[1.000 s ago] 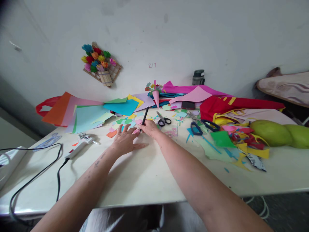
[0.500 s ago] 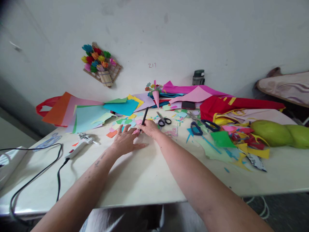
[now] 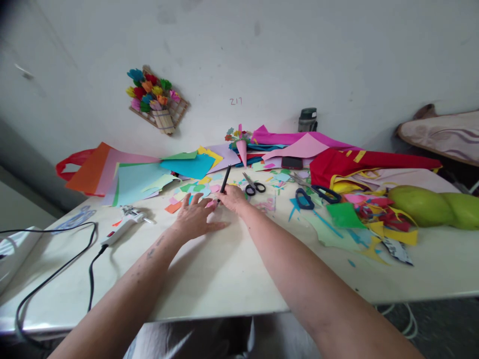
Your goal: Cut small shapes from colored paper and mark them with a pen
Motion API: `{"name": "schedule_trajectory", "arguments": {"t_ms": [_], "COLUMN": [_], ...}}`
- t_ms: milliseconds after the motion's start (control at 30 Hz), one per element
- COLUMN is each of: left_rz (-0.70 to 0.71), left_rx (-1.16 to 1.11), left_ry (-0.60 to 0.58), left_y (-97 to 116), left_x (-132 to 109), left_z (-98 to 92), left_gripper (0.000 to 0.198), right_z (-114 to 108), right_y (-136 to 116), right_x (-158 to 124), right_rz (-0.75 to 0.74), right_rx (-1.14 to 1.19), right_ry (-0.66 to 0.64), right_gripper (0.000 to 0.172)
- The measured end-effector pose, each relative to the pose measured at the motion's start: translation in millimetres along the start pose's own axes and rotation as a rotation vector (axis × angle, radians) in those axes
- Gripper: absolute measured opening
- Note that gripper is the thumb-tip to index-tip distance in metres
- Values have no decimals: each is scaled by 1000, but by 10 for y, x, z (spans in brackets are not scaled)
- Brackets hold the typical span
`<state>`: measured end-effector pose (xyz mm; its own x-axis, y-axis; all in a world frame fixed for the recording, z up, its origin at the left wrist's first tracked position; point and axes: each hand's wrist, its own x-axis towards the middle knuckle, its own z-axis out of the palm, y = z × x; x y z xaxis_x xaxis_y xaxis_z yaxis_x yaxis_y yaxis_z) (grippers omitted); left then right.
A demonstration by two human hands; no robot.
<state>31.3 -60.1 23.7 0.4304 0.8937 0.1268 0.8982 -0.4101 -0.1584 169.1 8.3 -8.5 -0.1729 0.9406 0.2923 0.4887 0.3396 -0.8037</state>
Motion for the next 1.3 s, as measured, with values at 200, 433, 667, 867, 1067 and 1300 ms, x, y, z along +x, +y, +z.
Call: {"name": "schedule_trajectory", "arguments": {"t_ms": [200,433,667,867,1067,1300], "left_rz": [-1,4,10,19,11,8], "left_rx": [-11,-1,-6,-19,-21,-7], "left_ry": [2,12,14,25,14,-4], "left_y": [-1,-6,-8,-21,-13,-12], "left_x": [-2,-4,1,1,-2,-2], "left_z": [-2,8,6,24,16,11], "left_gripper": [67,70,68,67,67,69], "right_z": [-26,-16,4,-14,-31,-45], "right_y": [-45,-29,-14,-32,-67,-87], "right_x": [-24,-30,-26,-22,-37,-45], "right_rz": [17,-10,-46,-41,0,36], "right_rx": [-74,0,28,-53,-101,-158], "right_ry": [25,-3,-18,4,18,34], "right_gripper": [22,22,23,22,24,22]}}
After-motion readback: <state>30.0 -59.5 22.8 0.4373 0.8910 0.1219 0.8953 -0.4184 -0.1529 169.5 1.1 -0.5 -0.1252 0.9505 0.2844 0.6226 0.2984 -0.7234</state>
